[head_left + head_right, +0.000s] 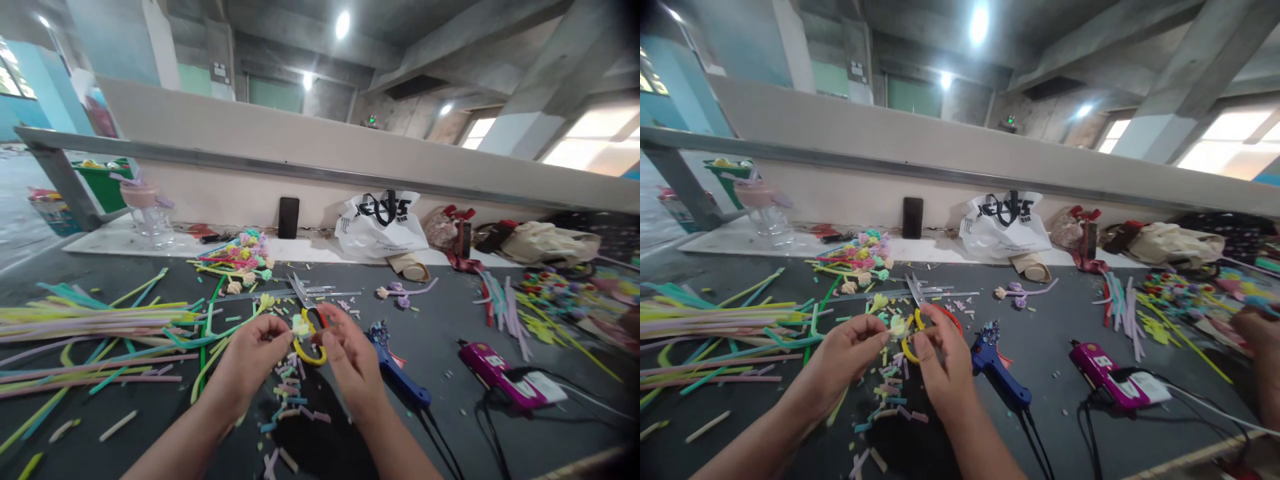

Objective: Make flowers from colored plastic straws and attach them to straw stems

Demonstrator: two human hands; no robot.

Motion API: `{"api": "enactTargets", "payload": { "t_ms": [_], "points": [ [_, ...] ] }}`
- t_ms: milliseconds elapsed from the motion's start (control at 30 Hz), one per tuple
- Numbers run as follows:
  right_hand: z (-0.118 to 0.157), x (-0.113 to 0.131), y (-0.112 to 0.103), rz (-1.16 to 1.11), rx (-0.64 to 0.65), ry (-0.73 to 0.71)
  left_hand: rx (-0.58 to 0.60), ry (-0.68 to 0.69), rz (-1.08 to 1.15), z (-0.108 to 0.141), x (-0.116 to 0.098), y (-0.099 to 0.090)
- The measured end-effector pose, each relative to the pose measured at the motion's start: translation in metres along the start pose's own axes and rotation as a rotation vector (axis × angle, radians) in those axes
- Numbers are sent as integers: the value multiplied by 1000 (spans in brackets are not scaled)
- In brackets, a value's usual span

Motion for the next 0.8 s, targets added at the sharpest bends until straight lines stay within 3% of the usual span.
{"api": "enactTargets", "payload": {
  "t_ms": [67, 133, 233, 400, 633, 800],
  "points": [
    [0, -5, -1, -37, -49, 68, 23, -81, 237, -1, 4, 1],
    [-1, -7, 6, -56, 2, 82, 47, -110, 395, 0, 5, 4],
    [0, -11, 20, -173, 75, 134, 33, -87, 434, 1, 7, 8],
    [5, -26, 28, -357, 9, 300, -72, 58, 130, 1, 10, 8],
    [12, -41, 33, -552, -45, 465, -160, 503, -309, 11, -5, 8],
    [12, -38, 30, -504, -63, 474, -122, 552, -372, 16, -11, 13]
  ]
}}
Point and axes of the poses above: each hand's wrist, its own z-axis away from the middle knuckle, its own y-axis out of the palm, x = y × z, the point moved 6 cm from there along -z, towards the middle knuckle, and after that the axes turned 3 degrees about -y, right-handed, at the moved point
